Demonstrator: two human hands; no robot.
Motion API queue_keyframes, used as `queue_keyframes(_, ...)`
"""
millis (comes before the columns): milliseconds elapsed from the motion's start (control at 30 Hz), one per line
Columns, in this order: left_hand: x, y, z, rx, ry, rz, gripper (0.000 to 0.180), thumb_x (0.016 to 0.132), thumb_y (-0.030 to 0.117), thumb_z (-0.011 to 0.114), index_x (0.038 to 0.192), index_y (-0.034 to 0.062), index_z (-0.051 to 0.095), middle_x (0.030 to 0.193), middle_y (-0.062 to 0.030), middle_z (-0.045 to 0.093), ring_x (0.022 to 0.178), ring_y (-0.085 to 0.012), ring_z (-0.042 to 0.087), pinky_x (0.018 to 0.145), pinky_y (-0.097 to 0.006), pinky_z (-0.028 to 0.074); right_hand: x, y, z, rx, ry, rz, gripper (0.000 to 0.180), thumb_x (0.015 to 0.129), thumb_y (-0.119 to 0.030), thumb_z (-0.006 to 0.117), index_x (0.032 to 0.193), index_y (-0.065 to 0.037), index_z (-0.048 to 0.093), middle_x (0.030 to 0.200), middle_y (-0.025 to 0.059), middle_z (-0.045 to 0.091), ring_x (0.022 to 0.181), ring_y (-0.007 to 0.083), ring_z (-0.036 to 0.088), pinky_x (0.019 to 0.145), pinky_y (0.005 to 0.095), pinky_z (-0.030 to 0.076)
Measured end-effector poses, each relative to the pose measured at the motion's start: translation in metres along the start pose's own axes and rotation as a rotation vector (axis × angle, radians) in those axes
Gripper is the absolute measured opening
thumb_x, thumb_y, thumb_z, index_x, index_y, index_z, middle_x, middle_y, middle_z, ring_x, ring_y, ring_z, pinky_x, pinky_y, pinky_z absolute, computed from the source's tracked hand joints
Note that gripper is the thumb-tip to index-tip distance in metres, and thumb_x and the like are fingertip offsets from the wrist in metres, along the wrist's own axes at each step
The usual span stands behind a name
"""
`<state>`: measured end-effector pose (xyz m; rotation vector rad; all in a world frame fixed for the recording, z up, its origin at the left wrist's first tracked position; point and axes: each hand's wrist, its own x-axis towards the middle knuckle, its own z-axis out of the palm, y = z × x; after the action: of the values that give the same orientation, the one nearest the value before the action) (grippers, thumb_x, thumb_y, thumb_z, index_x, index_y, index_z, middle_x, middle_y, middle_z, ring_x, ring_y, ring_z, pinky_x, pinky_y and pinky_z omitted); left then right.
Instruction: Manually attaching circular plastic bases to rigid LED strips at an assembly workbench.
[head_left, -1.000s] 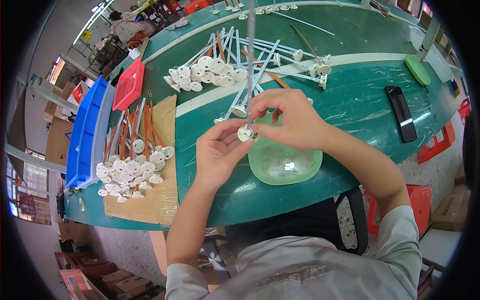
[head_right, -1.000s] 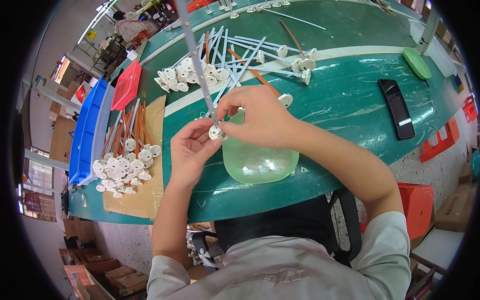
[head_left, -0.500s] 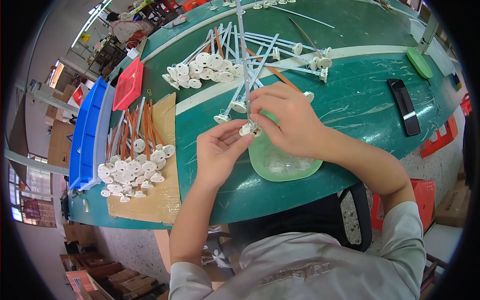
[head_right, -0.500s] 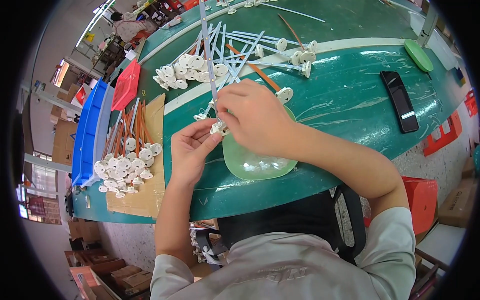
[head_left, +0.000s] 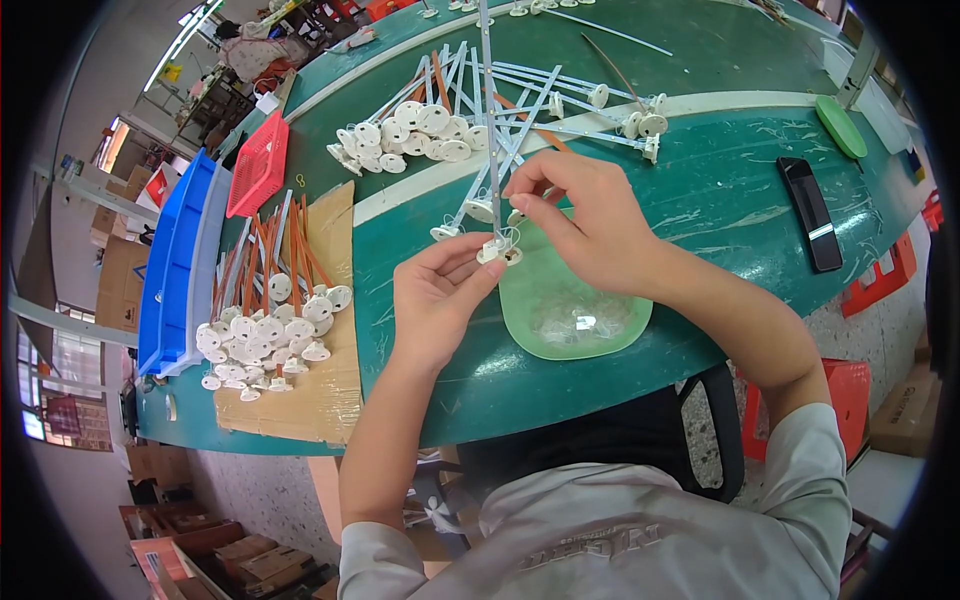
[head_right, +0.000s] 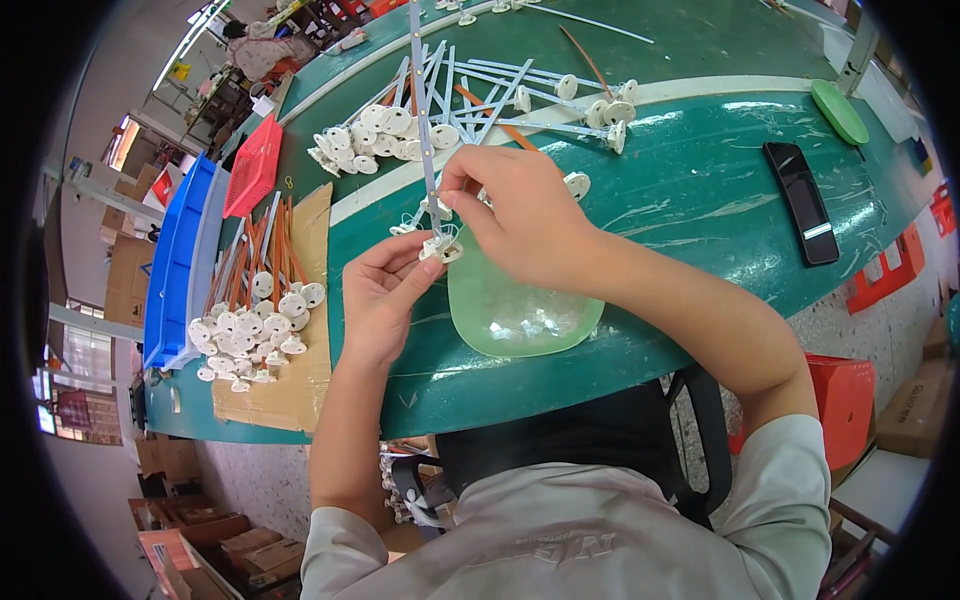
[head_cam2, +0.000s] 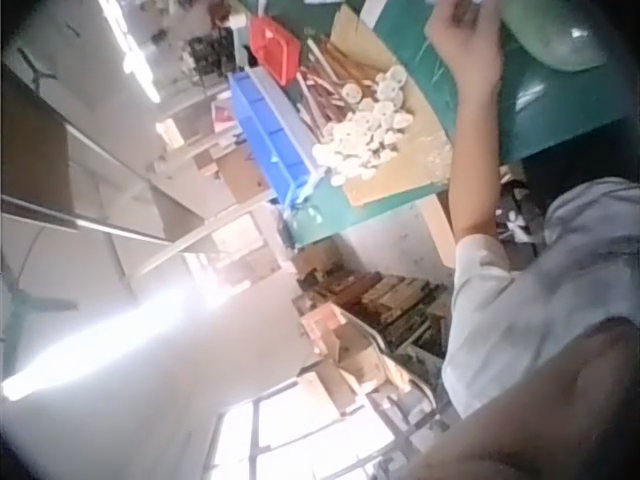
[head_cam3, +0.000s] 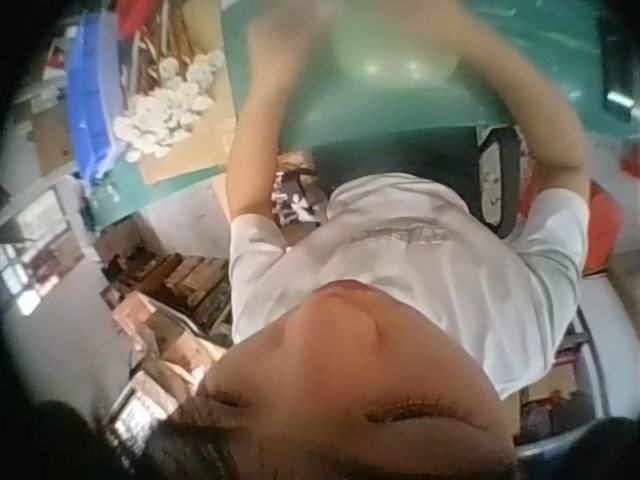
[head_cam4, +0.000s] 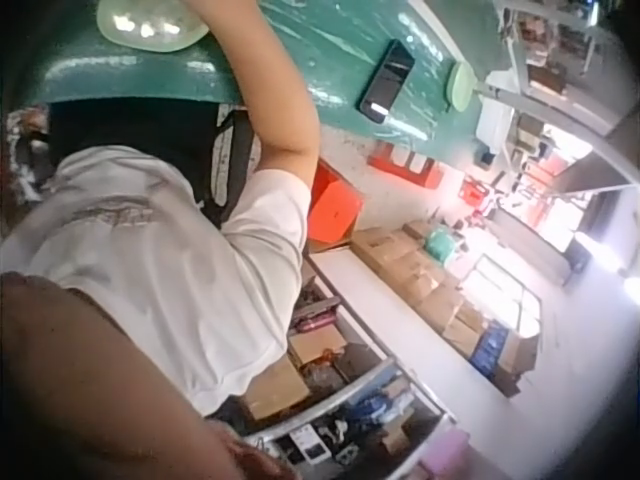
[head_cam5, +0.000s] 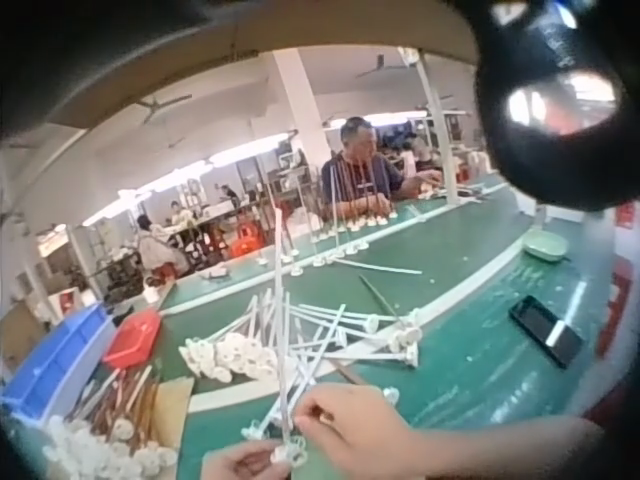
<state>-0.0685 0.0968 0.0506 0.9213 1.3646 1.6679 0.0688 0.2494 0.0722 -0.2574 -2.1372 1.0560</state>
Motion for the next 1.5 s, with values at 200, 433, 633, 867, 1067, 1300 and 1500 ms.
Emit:
queue_keyframes(200,0.001,0.001,0.005,0.154,0.107,0.052,0.028,0.083,-0.009,0.069,0.111,-0.0092,0.063,0.105,-0.0158,0.068,0.096,-0.0179,0.068,0.086,-0.028,0.057,-0.001,-0.008,-0.007,0.257,-0.133,-0.094,0.005,0.094,-0.005,0.059,0.094,0.001,0.057,0.094,0.0092,0.065,0.084,0.0145,0.063,0.076,0.0297,0.052)
queue_keyframes(433,0.001,0.001,0.003,0.128,0.147,0.054,0.028,0.084,-0.008,0.069,0.111,-0.0086,0.063,0.106,-0.0159,0.068,0.097,-0.0175,0.068,0.088,-0.028,0.055,0.004,-0.009,-0.022,0.626,-0.086,0.03,0.008,0.1,-0.011,0.051,0.102,-0.003,0.051,0.092,0.0072,0.063,0.081,0.0105,0.058,0.075,0.0252,0.049)
queue_keyframes(633,-0.03,0.017,-0.004,-0.223,0.163,0.125,0.032,0.09,-0.003,0.063,0.121,-0.0071,0.055,0.115,-0.0204,0.066,0.107,-0.0239,0.065,0.096,-0.035,0.052,0.012,-0.013,-0.066,-0.344,0.115,0.023,0.019,0.097,-0.013,0.056,0.083,-0.003,0.061,0.061,0.0039,0.06,0.051,0.0143,0.052,0.05,0.0326,0.039)
queue_keyframes(867,-0.124,-0.025,-0.026,-0.482,0.17,0.298,0.039,0.086,-0.005,0.062,0.124,-0.0069,0.05,0.121,-0.0206,0.062,0.116,-0.0303,0.06,0.1,-0.043,0.05,-0.036,-0.009,-0.07,-0.833,0.051,-0.088,0.008,0.085,-0.007,0.062,0.091,-0.002,0.066,0.076,0.0163,0.065,0.07,0.0371,0.062,0.063,0.041,0.049)
queue_keyframes(1067,-0.12,-0.042,-0.02,-0.328,0.305,0.295,0.041,0.082,-0.012,0.061,0.122,-0.0055,0.054,0.118,-0.0188,0.063,0.115,-0.0302,0.061,0.099,-0.045,0.051,-0.032,-0.012,-0.028,-0.631,-0.449,0.033,0.025,0.075,-0.001,0.065,0.1,-0.004,0.068,0.089,0.0175,0.067,0.085,0.0355,0.066,0.075,0.0421,0.053)
queue_keyframes(1300,-0.117,-0.033,-0.015,-0.305,0.215,0.188,0.042,0.079,-0.016,0.062,0.119,-0.0053,0.056,0.117,-0.0183,0.064,0.112,-0.0268,0.062,0.098,-0.041,0.051,-0.023,-0.002,-0.006,-0.619,-0.606,0.1,0.02,0.069,0.0,0.067,0.089,-0.002,0.067,0.081,0.016,0.067,0.082,0.0355,0.066,0.074,0.0439,0.052)
queue_keyframes(1500,-0.122,-0.038,-0.013,-0.233,0.198,0.234,0.04,0.079,-0.015,0.063,0.116,-0.0028,0.057,0.115,-0.0162,0.064,0.106,-0.0252,0.064,0.097,-0.046,0.052,-0.029,-0.01,-0.012,-0.625,-0.597,0.083,0.014,0.071,-0.004,0.061,0.082,-0.003,0.069,0.082,0.021,0.067,0.084,0.0395,0.065,0.074,0.0469,0.052)
